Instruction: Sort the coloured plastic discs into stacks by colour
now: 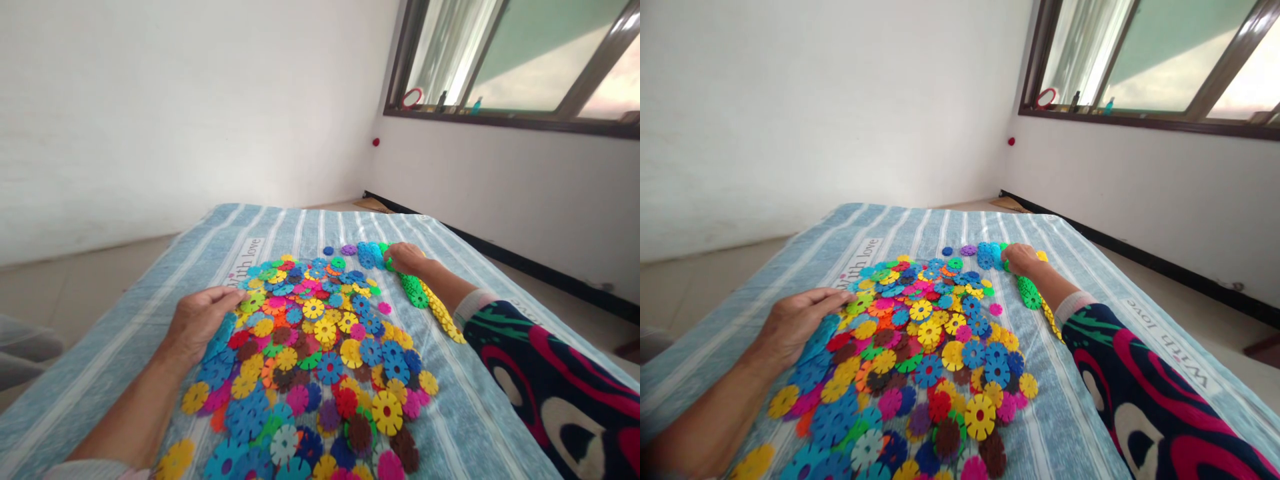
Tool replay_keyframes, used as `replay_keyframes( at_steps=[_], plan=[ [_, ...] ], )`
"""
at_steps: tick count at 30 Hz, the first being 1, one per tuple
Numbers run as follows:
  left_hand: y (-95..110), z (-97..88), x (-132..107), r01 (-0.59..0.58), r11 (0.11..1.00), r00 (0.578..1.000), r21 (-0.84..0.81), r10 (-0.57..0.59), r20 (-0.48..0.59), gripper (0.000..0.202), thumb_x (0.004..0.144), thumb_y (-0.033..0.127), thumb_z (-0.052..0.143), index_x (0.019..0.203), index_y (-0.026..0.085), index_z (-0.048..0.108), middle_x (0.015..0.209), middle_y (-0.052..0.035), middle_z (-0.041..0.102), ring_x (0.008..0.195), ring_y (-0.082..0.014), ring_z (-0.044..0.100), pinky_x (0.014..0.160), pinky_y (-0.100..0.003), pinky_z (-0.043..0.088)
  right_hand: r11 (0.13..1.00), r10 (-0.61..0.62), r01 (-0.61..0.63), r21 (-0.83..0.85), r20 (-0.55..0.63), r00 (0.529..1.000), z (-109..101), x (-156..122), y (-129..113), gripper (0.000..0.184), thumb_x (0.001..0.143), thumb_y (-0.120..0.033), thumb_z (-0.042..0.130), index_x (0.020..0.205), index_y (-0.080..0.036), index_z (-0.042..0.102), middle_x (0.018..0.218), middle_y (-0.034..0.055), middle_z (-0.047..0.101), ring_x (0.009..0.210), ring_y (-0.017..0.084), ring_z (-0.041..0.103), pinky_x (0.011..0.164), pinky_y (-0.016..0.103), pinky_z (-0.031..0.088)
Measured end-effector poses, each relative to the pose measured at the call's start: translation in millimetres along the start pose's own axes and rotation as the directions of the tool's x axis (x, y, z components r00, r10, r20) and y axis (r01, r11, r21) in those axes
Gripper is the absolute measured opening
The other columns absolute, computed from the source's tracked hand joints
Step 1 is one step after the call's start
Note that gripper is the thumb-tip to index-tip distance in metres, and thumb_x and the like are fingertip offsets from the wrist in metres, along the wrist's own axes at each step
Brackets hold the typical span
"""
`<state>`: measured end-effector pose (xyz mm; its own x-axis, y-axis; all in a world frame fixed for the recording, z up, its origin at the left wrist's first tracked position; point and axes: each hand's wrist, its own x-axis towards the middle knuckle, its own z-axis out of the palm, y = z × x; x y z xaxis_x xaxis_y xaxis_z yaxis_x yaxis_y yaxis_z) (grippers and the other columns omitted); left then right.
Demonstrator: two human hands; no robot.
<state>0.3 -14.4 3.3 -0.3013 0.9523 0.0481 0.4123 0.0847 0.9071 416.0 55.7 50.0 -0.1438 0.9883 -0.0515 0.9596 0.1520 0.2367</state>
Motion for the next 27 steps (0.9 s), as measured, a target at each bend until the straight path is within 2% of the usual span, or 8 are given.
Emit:
replay_keyframes(
  at_steps=[10,16,21,27],
  plan=[
    [3.8,-1.3,-2.6,0.02,1.0,1.0,0.006,-0.02,-0.016,0.037,0.057,0.046,0.071,0.082,0.019,0.076,0.075,-0.0012,0.074,0.071,-0.0182,0.061,0.061,-0.026,0.046,1.0,-0.012,0.012,-0.014,-0.005,1.0,-0.9,-7.6,-2.9,0.035,0.084,-0.015,0.056,0.115,-0.024,0.071,0.113,0.0087,0.07,0.107,0.023,0.063,0.082,0.025,0.046],
    [9.8,0.0,-6.7,0.017,1.0,0.999,0.002,-0.017,-0.039,0.037,0.055,0.046,0.071,0.08,0.018,0.076,0.069,-0.0007,0.072,0.067,-0.0188,0.06,0.059,-0.027,0.045,0.999,-0.045,0.045,-0.019,0.005,0.999,-2.7,-9.3,-7.8,0.032,0.084,-0.018,0.058,0.111,-0.027,0.072,0.115,0.0067,0.069,0.108,0.023,0.063,0.082,0.026,0.047],
    [8.0,0.4,-5.5,0.005,1.0,0.999,0.005,-0.005,-0.036,0.037,0.055,0.046,0.071,0.079,0.018,0.076,0.072,-0.0011,0.072,0.07,-0.0188,0.061,0.06,-0.026,0.045,0.999,-0.035,0.035,-0.028,0.006,0.999,-1.7,-9.3,-9.7,0.027,0.084,-0.018,0.058,0.104,-0.024,0.074,0.113,0.0086,0.07,0.106,0.024,0.063,0.079,0.025,0.046],
    [7.4,-0.1,-4.8,0.005,1.0,1.0,0.011,-0.005,-0.025,0.036,0.058,0.045,0.071,0.081,0.018,0.076,0.073,-0.002,0.073,0.069,-0.0184,0.061,0.059,-0.026,0.046,1.0,-0.019,0.019,-0.008,-0.028,0.999,-0.9,-10.6,-8.3,0.026,0.084,-0.018,0.057,0.104,-0.023,0.073,0.112,0.0082,0.068,0.103,0.023,0.063,0.076,0.024,0.045]
  ],
)
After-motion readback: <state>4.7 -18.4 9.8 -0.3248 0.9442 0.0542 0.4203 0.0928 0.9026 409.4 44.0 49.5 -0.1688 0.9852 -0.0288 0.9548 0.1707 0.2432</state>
